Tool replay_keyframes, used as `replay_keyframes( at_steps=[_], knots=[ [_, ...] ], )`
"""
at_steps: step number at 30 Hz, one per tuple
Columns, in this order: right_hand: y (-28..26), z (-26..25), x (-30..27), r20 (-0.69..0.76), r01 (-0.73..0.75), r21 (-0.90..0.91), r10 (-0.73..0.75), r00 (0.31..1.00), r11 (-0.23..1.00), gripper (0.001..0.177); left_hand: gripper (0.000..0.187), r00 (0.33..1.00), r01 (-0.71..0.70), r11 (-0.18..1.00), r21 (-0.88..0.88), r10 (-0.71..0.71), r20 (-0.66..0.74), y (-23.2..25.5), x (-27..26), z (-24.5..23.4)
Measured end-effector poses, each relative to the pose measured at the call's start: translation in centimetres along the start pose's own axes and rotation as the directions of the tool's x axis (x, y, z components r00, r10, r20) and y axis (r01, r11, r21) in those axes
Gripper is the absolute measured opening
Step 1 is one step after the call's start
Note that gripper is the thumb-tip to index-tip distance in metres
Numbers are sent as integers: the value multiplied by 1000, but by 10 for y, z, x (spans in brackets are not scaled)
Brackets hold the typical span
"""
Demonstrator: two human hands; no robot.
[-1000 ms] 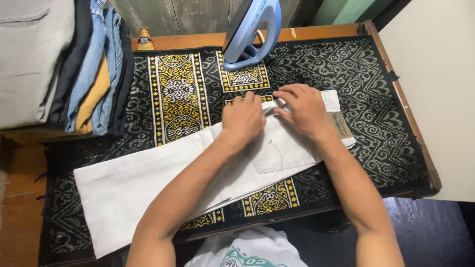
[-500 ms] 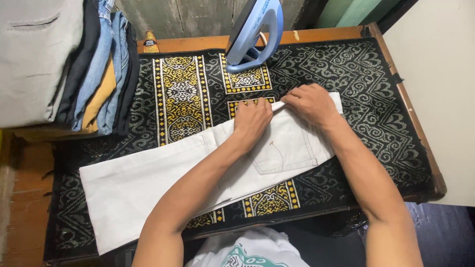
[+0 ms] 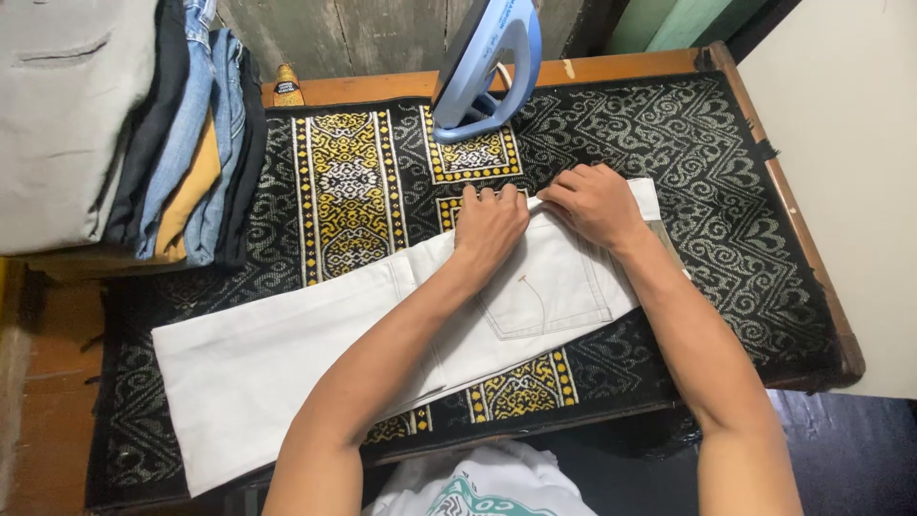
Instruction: The person irons a pair of white pants on a patterned ironing board, then folds them neatly. They use a blue electric iron to smooth the fabric and fold the pants into a compact rectangle.
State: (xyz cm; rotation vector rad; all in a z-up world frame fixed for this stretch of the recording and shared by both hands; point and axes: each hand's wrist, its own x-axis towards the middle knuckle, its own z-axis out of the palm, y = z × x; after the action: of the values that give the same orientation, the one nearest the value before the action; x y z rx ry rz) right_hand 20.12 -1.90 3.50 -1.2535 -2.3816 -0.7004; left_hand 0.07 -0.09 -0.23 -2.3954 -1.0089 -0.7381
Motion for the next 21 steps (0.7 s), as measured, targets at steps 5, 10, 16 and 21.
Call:
replay_keyframes(
  at_steps=[5,10,16,21],
  knots=[
    [12,22,-16,-44,26,-36,-28,999,999,20,3,999,-2,999,35,1,33,0,-1,-16],
    [12,9,-22,-48,64,-58,-67,997,996,18,6,1000,-8,1000,27,8,2,5,-25,-36],
    [-13,-15,-15,-8,42,-229,-45,999,972,7,43,951,42,992,-118,-4,308,7,-60,-83],
    [-69,-26,-2,222,-109,293,43,974,950,48,67,838,194,895,-402,62,542,4,-78,-107]
  ],
)
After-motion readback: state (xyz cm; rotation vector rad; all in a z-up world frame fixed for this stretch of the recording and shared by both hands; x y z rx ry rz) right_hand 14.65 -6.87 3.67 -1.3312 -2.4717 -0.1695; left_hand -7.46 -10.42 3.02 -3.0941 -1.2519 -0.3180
